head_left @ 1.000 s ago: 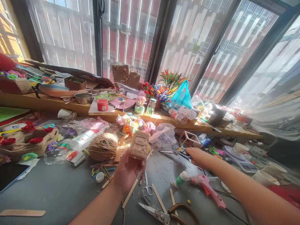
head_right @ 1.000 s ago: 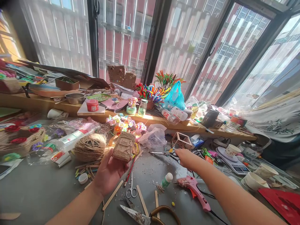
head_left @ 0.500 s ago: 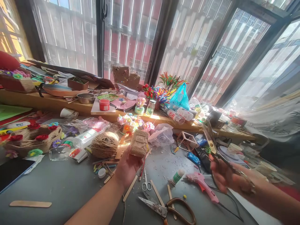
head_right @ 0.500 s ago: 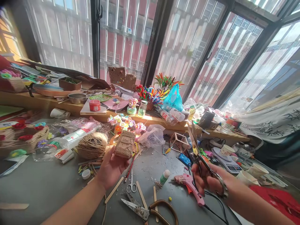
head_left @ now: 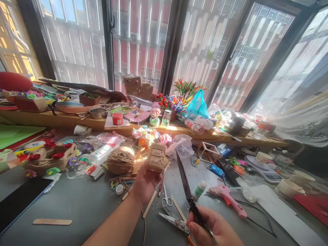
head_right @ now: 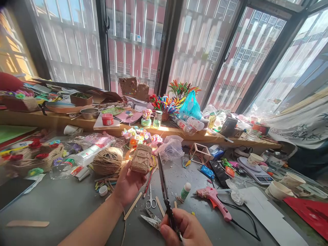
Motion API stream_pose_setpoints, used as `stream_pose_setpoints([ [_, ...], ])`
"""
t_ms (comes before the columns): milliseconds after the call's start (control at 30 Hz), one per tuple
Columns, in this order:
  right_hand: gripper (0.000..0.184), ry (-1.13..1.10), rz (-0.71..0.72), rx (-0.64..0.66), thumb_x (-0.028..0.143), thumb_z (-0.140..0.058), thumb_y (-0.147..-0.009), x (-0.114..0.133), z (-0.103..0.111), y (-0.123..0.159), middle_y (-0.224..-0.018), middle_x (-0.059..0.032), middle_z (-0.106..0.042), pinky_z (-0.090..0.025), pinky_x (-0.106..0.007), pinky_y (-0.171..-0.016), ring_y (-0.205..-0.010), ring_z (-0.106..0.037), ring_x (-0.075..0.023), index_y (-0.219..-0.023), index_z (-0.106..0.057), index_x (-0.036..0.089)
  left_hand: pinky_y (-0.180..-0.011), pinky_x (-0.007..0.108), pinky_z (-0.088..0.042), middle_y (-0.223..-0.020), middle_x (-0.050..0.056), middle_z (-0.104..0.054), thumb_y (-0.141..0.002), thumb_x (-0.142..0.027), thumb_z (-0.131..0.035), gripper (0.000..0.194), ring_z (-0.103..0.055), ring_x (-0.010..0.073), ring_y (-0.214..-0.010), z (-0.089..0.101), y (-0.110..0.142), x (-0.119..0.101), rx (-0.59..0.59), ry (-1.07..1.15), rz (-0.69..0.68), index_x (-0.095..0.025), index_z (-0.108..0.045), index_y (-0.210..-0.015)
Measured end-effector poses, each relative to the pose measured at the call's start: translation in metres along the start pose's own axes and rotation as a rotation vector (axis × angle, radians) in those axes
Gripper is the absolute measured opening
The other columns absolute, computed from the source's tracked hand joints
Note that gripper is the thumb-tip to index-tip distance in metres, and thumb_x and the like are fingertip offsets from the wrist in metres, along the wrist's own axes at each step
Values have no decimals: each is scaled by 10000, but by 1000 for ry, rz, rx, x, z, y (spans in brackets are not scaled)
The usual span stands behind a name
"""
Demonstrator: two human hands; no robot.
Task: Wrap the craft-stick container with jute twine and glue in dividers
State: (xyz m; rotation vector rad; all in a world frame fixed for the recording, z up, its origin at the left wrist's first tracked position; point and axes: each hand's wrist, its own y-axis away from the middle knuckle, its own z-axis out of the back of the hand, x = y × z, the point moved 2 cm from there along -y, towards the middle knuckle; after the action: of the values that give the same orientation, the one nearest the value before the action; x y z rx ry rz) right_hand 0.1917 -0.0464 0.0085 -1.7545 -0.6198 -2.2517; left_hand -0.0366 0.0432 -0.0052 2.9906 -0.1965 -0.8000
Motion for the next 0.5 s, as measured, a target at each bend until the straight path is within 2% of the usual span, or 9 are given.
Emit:
stream_pose_setpoints([
  [100, 357, 624, 138, -234, 577, -736, -805, -1, 13, -4, -772, -22, -668, -466, -279, -631, -687, -598, -202, -871, -639, 240, -678, 283, -525, -974, 68, -777, -883, -419, -756, 324, -700, 177, -798, 1, -1, 1, 1, 18, -5, -166, -738, -1084],
  [167, 305, 879, 219, -351, 506, -756, -790, -1, 18, -5, -851, -55, -725, -501, -296, -637, -720, -661, -232, -892, -639, 243, -671, 278, -521, -946, 59, -772, -879, -429, -761, 324, -688, 167, -770, 2, -2, 1, 4, 21, -7, -162, -742, -1062],
  [233, 266, 1028, 287, -402, 474, -735, -813, 0, 22, -5, -903, -79, -741, -521, -300, -628, -742, -697, -246, -898, -638, 241, -666, 273, -521, -948, 64, -771, -879, -443, -760, 336, -687, 166, -770, 2, -3, 2, 7, 19, -8, -159, -743, -1058],
  [333, 235, 1159, 332, -496, 472, -698, -852, 3, 29, -5, -836, -60, -723, -511, -303, -585, -700, -704, -246, -866, -614, 253, -674, 273, -535, -963, 81, -773, -899, -461, -737, 353, -692, 168, -765, 3, -3, 3, 17, 8, 14, -152, -744, -1070],
  [500, 279, 1300, 413, -580, 495, -638, -902, 14, 39, -3, -661, -7, -643, -410, -304, -493, -552, -638, -226, -774, -517, 279, -707, 281, -557, -1041, 131, -774, -952, -494, -663, 441, -729, 210, -876, 3, -1, 8, 39, -23, 115, -148, -717, -1219],
])
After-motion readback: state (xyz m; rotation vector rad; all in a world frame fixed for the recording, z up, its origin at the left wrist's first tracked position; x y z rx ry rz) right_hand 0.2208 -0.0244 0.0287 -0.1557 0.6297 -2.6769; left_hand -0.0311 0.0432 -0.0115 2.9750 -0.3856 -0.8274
